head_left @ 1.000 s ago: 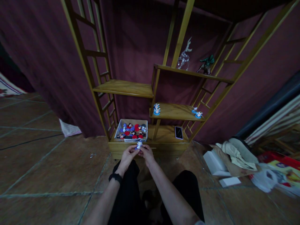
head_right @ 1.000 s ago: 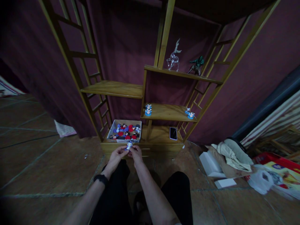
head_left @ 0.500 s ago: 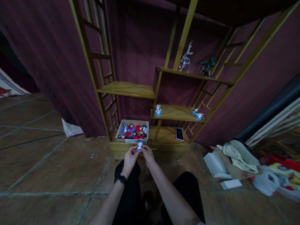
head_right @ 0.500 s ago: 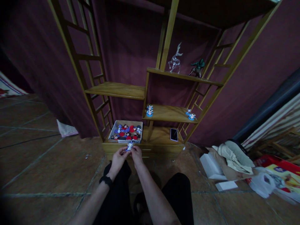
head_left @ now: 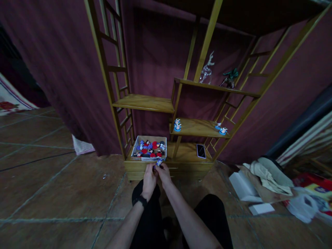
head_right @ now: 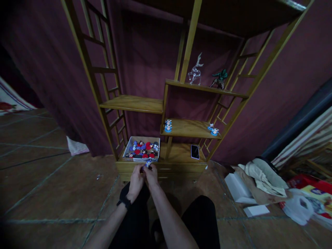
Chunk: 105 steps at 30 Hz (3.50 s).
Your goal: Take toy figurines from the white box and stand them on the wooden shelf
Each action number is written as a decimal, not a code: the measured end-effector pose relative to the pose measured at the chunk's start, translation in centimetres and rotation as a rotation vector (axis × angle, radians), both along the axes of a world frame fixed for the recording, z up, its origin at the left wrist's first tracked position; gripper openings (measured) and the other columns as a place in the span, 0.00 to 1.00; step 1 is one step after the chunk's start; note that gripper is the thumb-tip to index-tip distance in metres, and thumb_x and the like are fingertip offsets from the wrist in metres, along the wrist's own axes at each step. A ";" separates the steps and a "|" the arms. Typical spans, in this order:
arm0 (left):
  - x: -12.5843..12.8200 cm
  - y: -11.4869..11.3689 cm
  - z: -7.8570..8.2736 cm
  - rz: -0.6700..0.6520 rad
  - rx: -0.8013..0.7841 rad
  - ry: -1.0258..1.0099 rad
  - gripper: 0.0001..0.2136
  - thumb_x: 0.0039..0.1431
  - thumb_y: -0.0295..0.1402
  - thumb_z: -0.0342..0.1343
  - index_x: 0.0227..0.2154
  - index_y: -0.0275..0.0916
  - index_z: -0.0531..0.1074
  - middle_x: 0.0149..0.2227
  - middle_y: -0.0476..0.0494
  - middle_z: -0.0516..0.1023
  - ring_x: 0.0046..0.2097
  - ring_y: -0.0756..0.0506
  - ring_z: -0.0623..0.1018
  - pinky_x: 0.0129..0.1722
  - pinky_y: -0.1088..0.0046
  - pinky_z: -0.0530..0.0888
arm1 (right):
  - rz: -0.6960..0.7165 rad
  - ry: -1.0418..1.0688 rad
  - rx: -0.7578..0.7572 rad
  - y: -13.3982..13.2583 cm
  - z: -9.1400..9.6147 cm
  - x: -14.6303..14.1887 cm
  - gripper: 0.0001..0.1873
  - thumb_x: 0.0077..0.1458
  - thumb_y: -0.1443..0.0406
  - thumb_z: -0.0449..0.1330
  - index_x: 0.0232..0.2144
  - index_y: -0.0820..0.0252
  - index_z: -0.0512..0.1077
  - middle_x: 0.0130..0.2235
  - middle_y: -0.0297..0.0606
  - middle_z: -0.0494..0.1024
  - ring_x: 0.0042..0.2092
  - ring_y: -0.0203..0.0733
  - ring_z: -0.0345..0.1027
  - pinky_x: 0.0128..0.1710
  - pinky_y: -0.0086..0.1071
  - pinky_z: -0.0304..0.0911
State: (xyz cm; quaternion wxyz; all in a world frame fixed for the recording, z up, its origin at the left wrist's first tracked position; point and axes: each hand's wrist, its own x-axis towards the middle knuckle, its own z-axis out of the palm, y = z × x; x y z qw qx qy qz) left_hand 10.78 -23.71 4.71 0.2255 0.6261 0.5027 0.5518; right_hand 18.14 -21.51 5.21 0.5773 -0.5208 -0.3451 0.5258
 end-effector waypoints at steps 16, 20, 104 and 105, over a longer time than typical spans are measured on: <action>-1.2 2.7 -1.8 -0.085 -0.329 -0.246 0.14 0.42 0.34 0.59 0.34 0.37 0.72 0.27 0.46 0.75 0.29 0.46 0.73 0.34 0.68 0.69 | 0.013 -0.002 -0.005 0.5 -2.9 2.5 0.13 0.41 0.57 0.58 0.29 0.59 0.73 0.31 0.37 0.76 0.34 0.40 0.68 0.33 0.30 0.62; -1.8 2.7 -1.4 -0.208 -0.442 -0.463 0.16 0.38 0.35 0.62 0.34 0.35 0.74 0.31 0.43 0.78 0.33 0.45 0.75 0.37 0.68 0.69 | 0.048 0.043 0.031 0.1 -2.6 3.0 0.15 0.41 0.55 0.60 0.28 0.60 0.73 0.30 0.36 0.76 0.32 0.39 0.69 0.31 0.30 0.63; -0.6 -0.8 -1.0 0.058 -0.076 0.156 0.12 0.49 0.29 0.51 0.39 0.39 0.65 0.36 0.43 0.71 0.39 0.43 0.73 0.40 0.65 0.69 | 0.100 0.008 0.031 -0.4 -0.9 0.6 0.11 0.38 0.62 0.60 0.28 0.61 0.72 0.27 0.32 0.73 0.31 0.36 0.65 0.33 0.28 0.60; -0.6 -0.9 -1.0 0.058 -0.075 0.163 0.12 0.49 0.28 0.51 0.39 0.39 0.65 0.36 0.42 0.71 0.40 0.43 0.73 0.40 0.65 0.69 | 0.093 -0.003 0.025 -0.4 -0.8 0.4 0.10 0.38 0.63 0.60 0.27 0.61 0.72 0.26 0.31 0.72 0.30 0.36 0.64 0.32 0.28 0.59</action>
